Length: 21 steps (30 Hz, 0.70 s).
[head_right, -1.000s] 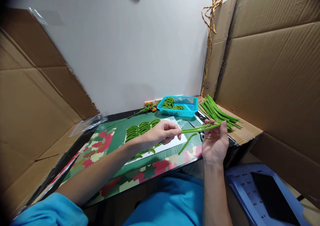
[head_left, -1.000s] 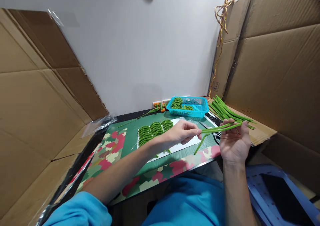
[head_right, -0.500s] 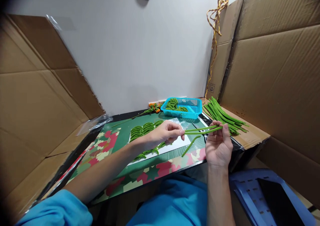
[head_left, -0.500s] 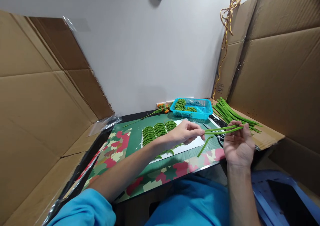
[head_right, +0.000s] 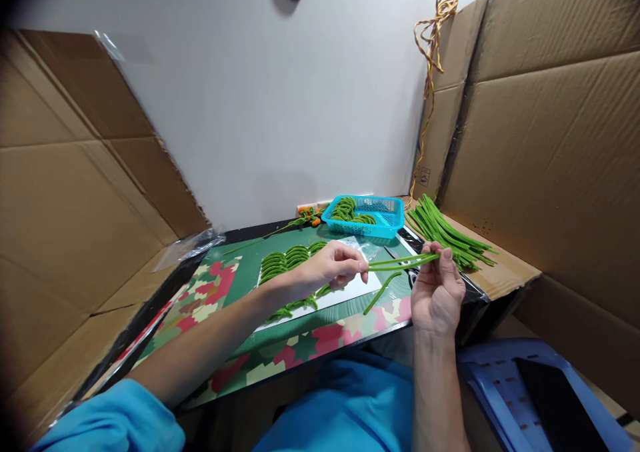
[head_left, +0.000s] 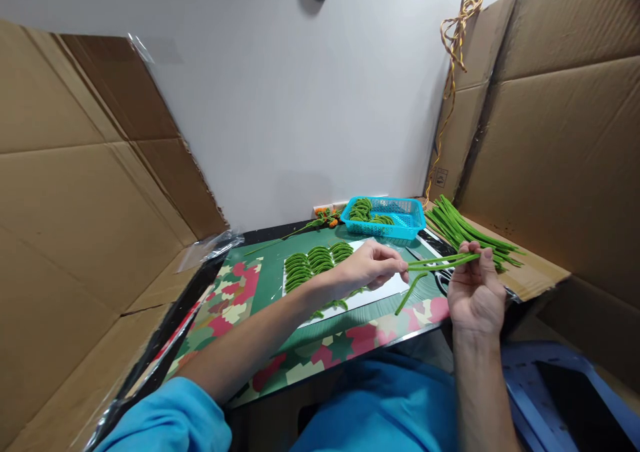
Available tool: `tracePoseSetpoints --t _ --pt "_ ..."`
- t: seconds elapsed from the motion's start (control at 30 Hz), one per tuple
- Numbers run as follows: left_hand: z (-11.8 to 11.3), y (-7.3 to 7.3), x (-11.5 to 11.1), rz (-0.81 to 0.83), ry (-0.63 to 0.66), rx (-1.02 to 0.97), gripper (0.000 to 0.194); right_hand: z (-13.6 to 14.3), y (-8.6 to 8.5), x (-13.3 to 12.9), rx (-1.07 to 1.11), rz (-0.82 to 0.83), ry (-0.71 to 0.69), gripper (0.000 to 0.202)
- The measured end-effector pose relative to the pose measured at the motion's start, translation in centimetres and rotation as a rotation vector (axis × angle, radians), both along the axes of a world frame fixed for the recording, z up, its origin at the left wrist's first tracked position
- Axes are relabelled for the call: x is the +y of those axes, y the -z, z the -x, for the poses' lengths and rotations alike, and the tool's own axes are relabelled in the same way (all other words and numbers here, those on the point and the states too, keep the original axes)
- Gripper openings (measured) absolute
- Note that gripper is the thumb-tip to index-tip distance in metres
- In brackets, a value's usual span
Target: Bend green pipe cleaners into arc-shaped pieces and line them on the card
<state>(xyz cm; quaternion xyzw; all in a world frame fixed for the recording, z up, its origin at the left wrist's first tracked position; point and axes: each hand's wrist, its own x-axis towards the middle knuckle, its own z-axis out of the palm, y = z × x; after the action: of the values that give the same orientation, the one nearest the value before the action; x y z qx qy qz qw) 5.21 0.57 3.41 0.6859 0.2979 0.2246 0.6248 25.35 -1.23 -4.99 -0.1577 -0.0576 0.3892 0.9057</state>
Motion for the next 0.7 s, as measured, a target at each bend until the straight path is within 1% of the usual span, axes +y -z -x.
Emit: tracePoseSetpoints --t 0.17,0.27,0.43,0.6,0.7 --pt "-0.02 -0.13 -0.13 -0.012 0.006 -0.005 0.044 -0.03 -0.09 -0.22 0.011 -0.035 -0.032 0.018" --pt "0.04 -0.14 -0.14 -0.013 0.001 -0.011 0.044 -0.15 -0.15 -0.35 -0.014 -0.023 -0.073 0.018" --pt "0.21 0.06 0.09 -0.015 0.004 -0.009 0.042 -0.17 -0.38 -0.45 0.010 0.011 -0.095 0.014" --pt "0.31 0.35 0.37 -0.007 0.022 -0.034 0.039 -0.18 -0.66 -0.48 0.025 0.016 -0.081 0.012" --pt "0.24 0.27 0.24 -0.007 0.030 -0.037 0.040 -0.02 -0.65 -0.39 0.042 0.020 -0.075 0.012"
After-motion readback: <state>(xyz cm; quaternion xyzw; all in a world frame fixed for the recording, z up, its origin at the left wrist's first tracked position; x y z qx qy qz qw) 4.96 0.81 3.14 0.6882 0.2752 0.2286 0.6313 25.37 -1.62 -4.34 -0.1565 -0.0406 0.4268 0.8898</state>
